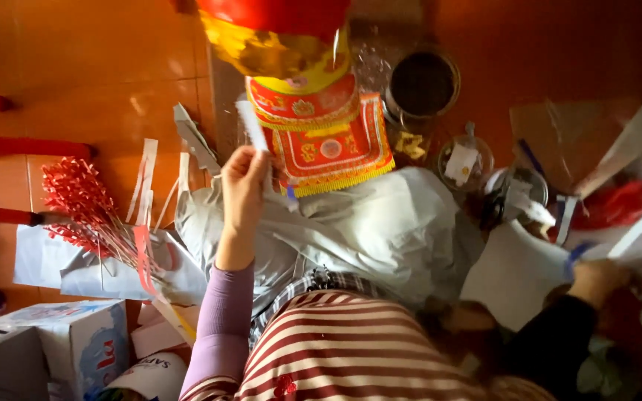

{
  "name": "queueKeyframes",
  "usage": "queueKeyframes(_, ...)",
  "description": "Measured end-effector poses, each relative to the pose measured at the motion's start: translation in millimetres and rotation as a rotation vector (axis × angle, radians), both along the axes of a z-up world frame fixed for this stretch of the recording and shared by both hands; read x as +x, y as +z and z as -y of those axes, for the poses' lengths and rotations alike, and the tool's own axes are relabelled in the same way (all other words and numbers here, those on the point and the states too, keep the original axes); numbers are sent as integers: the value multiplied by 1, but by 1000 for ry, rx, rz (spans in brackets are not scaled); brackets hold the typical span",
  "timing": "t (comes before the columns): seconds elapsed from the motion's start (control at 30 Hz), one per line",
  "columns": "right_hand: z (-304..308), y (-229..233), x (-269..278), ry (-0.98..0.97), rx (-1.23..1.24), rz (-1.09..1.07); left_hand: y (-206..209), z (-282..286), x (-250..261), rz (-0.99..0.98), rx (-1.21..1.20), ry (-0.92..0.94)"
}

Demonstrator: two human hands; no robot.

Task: The person decorates a traditional paper horse figurine with paper strips and patterns.

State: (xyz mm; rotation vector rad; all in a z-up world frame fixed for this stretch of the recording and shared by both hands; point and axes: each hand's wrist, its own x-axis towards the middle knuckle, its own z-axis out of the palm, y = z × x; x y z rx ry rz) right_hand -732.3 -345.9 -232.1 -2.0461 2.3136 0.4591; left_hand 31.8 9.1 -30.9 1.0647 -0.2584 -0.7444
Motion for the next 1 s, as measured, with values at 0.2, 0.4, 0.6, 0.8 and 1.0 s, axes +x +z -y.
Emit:
queueKeyframes(0.2,-9,73,254,365,-115,746,2,6,-9,178,133,-185)
queueKeyframes(0.4,-148,262,525,925,33,1437,7,10,-21,200,178,-548)
queueKeyframes(0.6,-172,328,592,1776,139,1217,17,-6,-18,116,-10,-792)
queueKeyframes(0.8,-162,357,593,1715,457,1262,68,-19,-15,548,-67,-688)
queueKeyframes(1.0,-116,376,549,1219,45,1452,61,-48,23,533,211,-577)
